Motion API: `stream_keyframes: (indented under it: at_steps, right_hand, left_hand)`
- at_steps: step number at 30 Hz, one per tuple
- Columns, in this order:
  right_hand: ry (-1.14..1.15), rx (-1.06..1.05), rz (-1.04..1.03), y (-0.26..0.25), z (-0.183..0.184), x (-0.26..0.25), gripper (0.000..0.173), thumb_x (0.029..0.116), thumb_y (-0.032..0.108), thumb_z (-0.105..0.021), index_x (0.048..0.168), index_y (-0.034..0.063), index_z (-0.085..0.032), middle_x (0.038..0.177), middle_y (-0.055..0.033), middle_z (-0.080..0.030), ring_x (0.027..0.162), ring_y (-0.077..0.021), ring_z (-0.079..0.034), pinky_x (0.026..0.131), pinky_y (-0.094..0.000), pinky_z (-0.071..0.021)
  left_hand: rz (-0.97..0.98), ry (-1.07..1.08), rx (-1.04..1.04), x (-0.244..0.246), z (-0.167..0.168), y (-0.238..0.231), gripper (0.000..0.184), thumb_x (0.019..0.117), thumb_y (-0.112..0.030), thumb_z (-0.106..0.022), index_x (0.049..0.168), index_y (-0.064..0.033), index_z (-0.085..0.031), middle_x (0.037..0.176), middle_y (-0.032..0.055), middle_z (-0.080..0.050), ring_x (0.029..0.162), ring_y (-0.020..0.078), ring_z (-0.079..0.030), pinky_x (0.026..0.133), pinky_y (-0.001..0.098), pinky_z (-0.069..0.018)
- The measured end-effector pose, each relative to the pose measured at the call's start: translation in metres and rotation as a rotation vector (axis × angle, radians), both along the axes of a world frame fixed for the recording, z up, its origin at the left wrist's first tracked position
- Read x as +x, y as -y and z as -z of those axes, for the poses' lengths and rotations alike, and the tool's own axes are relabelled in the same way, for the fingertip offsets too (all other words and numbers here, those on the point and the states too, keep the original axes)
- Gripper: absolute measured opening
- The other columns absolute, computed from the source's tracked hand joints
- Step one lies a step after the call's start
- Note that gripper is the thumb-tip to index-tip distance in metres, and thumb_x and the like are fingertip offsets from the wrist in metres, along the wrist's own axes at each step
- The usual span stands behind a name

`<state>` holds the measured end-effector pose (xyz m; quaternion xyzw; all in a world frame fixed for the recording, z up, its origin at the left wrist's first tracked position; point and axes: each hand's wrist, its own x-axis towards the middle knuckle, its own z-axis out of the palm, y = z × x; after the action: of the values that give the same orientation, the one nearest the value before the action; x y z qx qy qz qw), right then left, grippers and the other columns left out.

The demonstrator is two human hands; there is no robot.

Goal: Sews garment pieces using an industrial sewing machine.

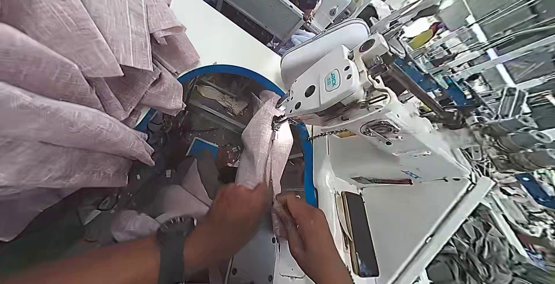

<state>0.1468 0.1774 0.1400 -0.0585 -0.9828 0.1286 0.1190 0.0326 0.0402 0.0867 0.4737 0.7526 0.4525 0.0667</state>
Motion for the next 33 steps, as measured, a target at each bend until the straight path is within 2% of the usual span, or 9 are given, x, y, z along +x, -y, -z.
stream_keyframes:
  at_steps: [2,8,10,13,16,20,27,30,33]
  right_hand:
    - [-0.092,0.026,0.115,0.012,0.008,-0.008,0.019,0.0957,0.015,-0.054,0.093,0.0042,-0.069,0.067,-0.0033,-0.063,0.055,-0.0125,-0.059,0.051,-0.0255,-0.0491]
    - [-0.177,0.410,0.336,0.040,0.016,-0.031,0.020,0.0898,0.008,-0.060,0.091,0.0017,-0.079,0.064,-0.0076,-0.063,0.048,-0.0148,-0.059,0.041,-0.0249,-0.0433]
    - [-0.176,0.430,0.346,0.033,0.017,-0.040,0.022,0.0898,0.009,-0.059,0.092,0.0019,-0.080,0.064,-0.0076,-0.064,0.048,-0.0160,-0.060,0.041,-0.0263,-0.0437]
    - [-0.032,0.363,0.408,0.033,0.008,-0.027,0.019,0.0891,0.012,-0.062,0.085,0.0002,-0.077,0.065,-0.0109,-0.068,0.052,-0.0229,-0.066,0.044,-0.0353,-0.0501]
    - [0.174,0.279,0.341,0.040,-0.010,-0.009,0.020,0.0898,0.011,-0.064,0.075,-0.0006,-0.071,0.060,-0.0128,-0.065,0.048,-0.0251,-0.064,0.042,-0.0380,-0.0483]
    - [0.276,0.416,0.122,0.037,-0.021,-0.025,0.015,0.0847,0.006,-0.062,0.072,0.0046,-0.068,0.054,-0.0076,-0.057,0.041,-0.0195,-0.057,0.035,-0.0318,-0.0404]
    - [0.098,0.458,0.004,0.008,-0.003,-0.055,0.014,0.0833,0.011,-0.060,0.072,0.0088,-0.068,0.054,-0.0044,-0.055,0.044,-0.0216,-0.059,0.039,-0.0352,-0.0430]
    - [0.151,0.302,0.175,0.007,0.001,-0.048,0.016,0.0862,0.014,-0.062,0.074,0.0052,-0.067,0.057,-0.0086,-0.059,0.050,-0.0279,-0.064,0.043,-0.0444,-0.0484]
    - [0.538,0.097,0.360,-0.002,-0.024,-0.002,0.019,0.0928,0.012,-0.064,0.092,-0.0048,-0.074,0.080,-0.0253,-0.070,0.076,-0.0473,-0.071,0.066,-0.0653,-0.0535]
  left_hand:
    - [-0.193,-0.073,0.159,0.024,0.026,-0.012,0.022,0.0951,-0.018,-0.053,0.084,-0.0070,-0.069,0.050,0.0038,-0.053,0.040,0.0209,-0.056,0.037,0.0378,-0.0444]
    - [-0.370,0.065,0.265,0.032,0.027,-0.033,0.026,0.0947,-0.016,-0.052,0.083,-0.0069,-0.073,0.053,0.0021,-0.059,0.043,0.0145,-0.059,0.039,0.0313,-0.0434]
    - [-0.349,0.126,0.289,0.021,0.028,-0.041,0.025,0.0960,-0.018,-0.051,0.083,-0.0083,-0.071,0.053,0.0004,-0.058,0.044,0.0118,-0.056,0.040,0.0292,-0.0423]
    - [-0.293,0.217,0.232,0.016,0.020,-0.035,0.030,0.0978,-0.018,-0.052,0.099,-0.0041,-0.078,0.056,0.0029,-0.062,0.044,0.0147,-0.058,0.041,0.0323,-0.0458]
    - [-0.160,0.317,0.127,0.021,0.011,-0.014,0.027,0.0973,-0.015,-0.054,0.090,-0.0018,-0.076,0.051,0.0069,-0.057,0.042,0.0208,-0.056,0.042,0.0386,-0.0438]
    - [-0.057,0.362,0.223,0.007,0.028,-0.019,0.025,0.0903,-0.016,-0.055,0.072,-0.0076,-0.069,0.048,0.0020,-0.049,0.040,0.0148,-0.048,0.040,0.0345,-0.0367]
    - [0.137,0.833,0.437,-0.030,0.052,-0.053,0.026,0.0936,-0.008,-0.055,0.070,-0.0075,-0.066,0.061,-0.0072,-0.057,0.058,-0.0013,-0.053,0.057,0.0221,-0.0443]
    - [0.036,0.673,0.397,-0.032,0.048,-0.054,0.029,0.0983,-0.013,-0.053,0.073,-0.0068,-0.064,0.060,-0.0040,-0.053,0.056,0.0042,-0.051,0.056,0.0265,-0.0438]
    - [0.005,0.347,0.225,-0.049,0.037,-0.002,0.031,0.1001,-0.020,-0.055,0.080,-0.0036,-0.071,0.063,0.0052,-0.063,0.057,0.0150,-0.060,0.057,0.0362,-0.0497]
